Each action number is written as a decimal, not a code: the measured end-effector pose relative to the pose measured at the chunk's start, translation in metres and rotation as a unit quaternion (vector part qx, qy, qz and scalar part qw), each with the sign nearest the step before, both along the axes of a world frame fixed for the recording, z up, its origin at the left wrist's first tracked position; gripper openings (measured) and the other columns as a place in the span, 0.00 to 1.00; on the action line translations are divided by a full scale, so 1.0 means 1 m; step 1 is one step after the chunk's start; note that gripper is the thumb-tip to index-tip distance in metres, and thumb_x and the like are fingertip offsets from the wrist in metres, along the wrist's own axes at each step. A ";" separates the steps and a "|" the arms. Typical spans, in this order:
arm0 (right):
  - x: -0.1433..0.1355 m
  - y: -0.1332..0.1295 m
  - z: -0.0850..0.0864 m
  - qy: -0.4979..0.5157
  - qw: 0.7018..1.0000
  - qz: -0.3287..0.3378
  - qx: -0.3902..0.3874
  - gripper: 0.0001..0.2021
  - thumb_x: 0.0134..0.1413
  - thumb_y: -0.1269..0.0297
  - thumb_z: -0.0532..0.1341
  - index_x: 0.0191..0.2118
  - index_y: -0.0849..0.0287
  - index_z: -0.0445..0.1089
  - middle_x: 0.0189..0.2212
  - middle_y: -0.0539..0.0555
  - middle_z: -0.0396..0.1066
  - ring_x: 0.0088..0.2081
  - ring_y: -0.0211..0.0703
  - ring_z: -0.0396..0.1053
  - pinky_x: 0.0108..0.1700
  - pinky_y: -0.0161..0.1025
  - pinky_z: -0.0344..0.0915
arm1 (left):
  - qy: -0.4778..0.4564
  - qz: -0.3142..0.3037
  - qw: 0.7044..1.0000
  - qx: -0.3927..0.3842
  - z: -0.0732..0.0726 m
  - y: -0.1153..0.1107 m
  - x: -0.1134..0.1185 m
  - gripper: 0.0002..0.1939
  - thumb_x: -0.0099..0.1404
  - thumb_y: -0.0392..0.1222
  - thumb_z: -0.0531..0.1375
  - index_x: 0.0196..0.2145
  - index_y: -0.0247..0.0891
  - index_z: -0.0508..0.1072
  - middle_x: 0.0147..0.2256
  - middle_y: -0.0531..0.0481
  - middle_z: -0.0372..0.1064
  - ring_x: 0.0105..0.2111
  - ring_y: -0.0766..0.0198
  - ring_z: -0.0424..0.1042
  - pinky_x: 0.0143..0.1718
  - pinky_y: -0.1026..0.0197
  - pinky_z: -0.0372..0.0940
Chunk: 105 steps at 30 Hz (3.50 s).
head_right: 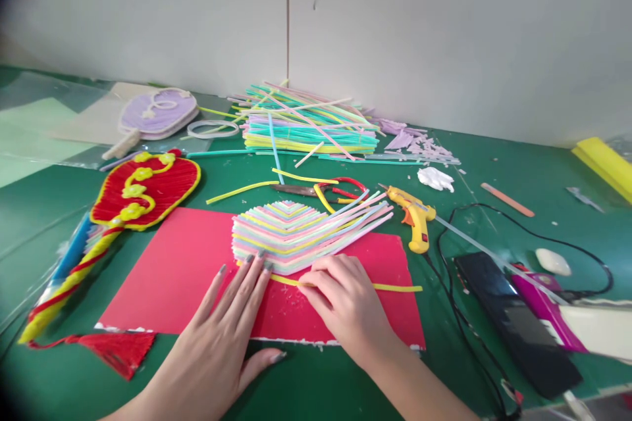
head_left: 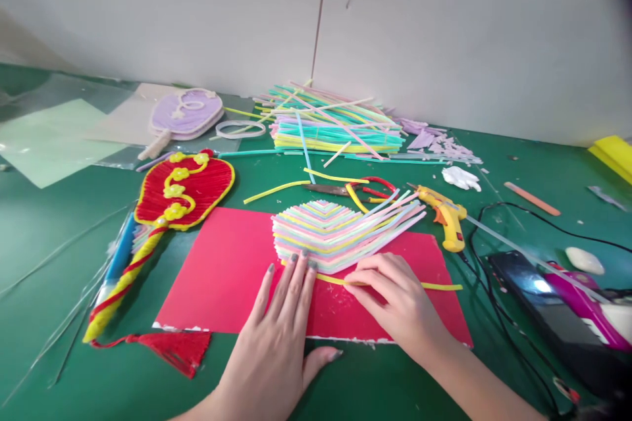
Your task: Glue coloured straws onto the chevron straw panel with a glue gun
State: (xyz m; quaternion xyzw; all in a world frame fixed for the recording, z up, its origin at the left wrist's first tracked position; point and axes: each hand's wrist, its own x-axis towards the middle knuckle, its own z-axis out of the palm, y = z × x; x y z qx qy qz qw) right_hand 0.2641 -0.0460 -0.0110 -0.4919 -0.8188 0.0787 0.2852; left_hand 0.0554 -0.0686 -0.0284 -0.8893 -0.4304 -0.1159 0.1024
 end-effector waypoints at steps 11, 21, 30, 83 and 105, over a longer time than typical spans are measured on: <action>-0.015 0.006 -0.002 0.016 1.000 -0.006 0.016 0.04 0.58 0.69 0.61 0.32 0.58 0.71 0.28 0.51 0.69 0.34 0.39 0.66 0.38 0.38 0.62 | -0.010 -0.003 1.000 0.000 0.000 0.002 0.000 0.41 0.65 0.64 0.48 0.60 0.23 0.61 0.61 0.32 0.57 0.61 0.46 0.56 0.62 0.44 0.41; -0.017 0.005 -0.003 0.021 0.999 -0.009 0.022 0.05 0.57 0.70 0.61 0.31 0.58 0.71 0.27 0.50 0.69 0.33 0.39 0.65 0.37 0.38 0.61 | -0.012 0.004 1.000 -0.006 0.004 0.003 0.000 0.38 0.67 0.62 0.47 0.60 0.25 0.60 0.61 0.35 0.58 0.61 0.48 0.55 0.64 0.44 0.38; -0.018 0.005 -0.004 0.030 0.999 -0.007 0.017 0.04 0.57 0.71 0.61 0.31 0.58 0.70 0.27 0.51 0.69 0.33 0.39 0.65 0.37 0.38 0.61 | -0.008 0.005 1.000 -0.003 0.004 0.002 -0.001 0.39 0.66 0.63 0.46 0.60 0.25 0.61 0.60 0.35 0.58 0.61 0.48 0.57 0.62 0.44 0.42; -0.027 0.002 0.000 0.030 0.999 -0.010 0.036 0.05 0.54 0.75 0.60 0.30 0.58 0.68 0.26 0.49 0.68 0.32 0.38 0.67 0.39 0.39 0.60 | -0.009 0.011 1.000 0.003 0.001 0.003 -0.002 0.40 0.65 0.65 0.47 0.59 0.27 0.62 0.60 0.32 0.58 0.60 0.42 0.57 0.62 0.40 0.42; -0.026 0.003 -0.004 0.037 0.999 -0.012 0.029 0.05 0.55 0.74 0.61 0.30 0.59 0.68 0.26 0.49 0.68 0.32 0.38 0.65 0.39 0.39 0.60 | 0.001 0.012 1.000 -0.010 -0.001 0.005 -0.002 0.39 0.65 0.64 0.47 0.60 0.28 0.62 0.61 0.34 0.56 0.60 0.41 0.57 0.62 0.39 0.38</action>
